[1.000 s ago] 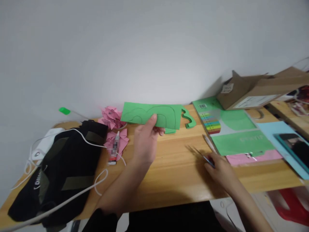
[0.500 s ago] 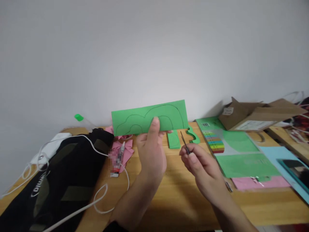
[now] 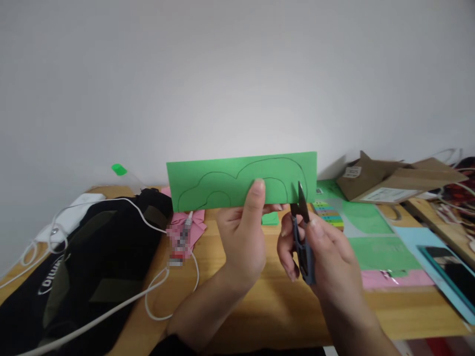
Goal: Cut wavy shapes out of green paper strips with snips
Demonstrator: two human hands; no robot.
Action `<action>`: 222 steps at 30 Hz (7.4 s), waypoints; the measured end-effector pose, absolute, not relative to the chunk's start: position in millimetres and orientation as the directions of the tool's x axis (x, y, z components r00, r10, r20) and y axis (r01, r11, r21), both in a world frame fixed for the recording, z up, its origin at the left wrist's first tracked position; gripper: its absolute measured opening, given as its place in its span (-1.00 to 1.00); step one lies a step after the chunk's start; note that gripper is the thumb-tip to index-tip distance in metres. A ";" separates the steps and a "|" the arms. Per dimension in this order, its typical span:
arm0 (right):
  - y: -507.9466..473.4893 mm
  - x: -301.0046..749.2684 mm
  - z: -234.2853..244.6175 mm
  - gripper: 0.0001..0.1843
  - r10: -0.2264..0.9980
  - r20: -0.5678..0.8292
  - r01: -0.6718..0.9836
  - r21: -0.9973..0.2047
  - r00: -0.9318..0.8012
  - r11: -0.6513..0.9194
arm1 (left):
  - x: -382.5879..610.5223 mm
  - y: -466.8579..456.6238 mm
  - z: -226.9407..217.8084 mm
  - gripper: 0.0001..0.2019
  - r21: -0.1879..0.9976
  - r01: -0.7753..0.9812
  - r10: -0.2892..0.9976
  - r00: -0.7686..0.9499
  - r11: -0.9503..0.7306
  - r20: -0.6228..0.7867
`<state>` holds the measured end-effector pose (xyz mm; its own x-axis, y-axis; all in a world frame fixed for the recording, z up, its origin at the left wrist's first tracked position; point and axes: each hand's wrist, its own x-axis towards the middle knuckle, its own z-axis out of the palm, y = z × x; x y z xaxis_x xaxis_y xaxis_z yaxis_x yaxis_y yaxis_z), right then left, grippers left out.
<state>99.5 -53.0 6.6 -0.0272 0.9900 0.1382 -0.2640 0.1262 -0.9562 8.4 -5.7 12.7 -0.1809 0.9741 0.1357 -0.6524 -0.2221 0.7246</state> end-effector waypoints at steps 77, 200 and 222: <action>-47.5 92.6 -1.6 -0.67 0.968 0.246 -0.373 -0.895 0.042 0.244 | 11.8 -5.9 11.1 -0.70 0.764 -0.531 0.930 -0.237 -0.366 0.280; -48.2 105.9 2.8 -0.59 0.976 0.215 -0.330 -0.919 0.038 0.215 | 9.2 -3.2 7.4 -0.66 0.775 -0.510 0.922 -0.119 -0.374 0.367; -47.4 113.1 2.9 -0.56 0.982 0.189 -0.299 -0.936 0.012 0.184 | 8.2 -1.2 6.0 -0.65 0.792 -0.471 0.917 -0.111 -0.388 0.383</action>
<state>113.1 -47.4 2.9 0.0122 0.9819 0.1890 -0.2992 0.1839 -0.9363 8.2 -1.2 6.0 -0.1109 0.9169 0.3835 -0.4710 -0.3882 0.7921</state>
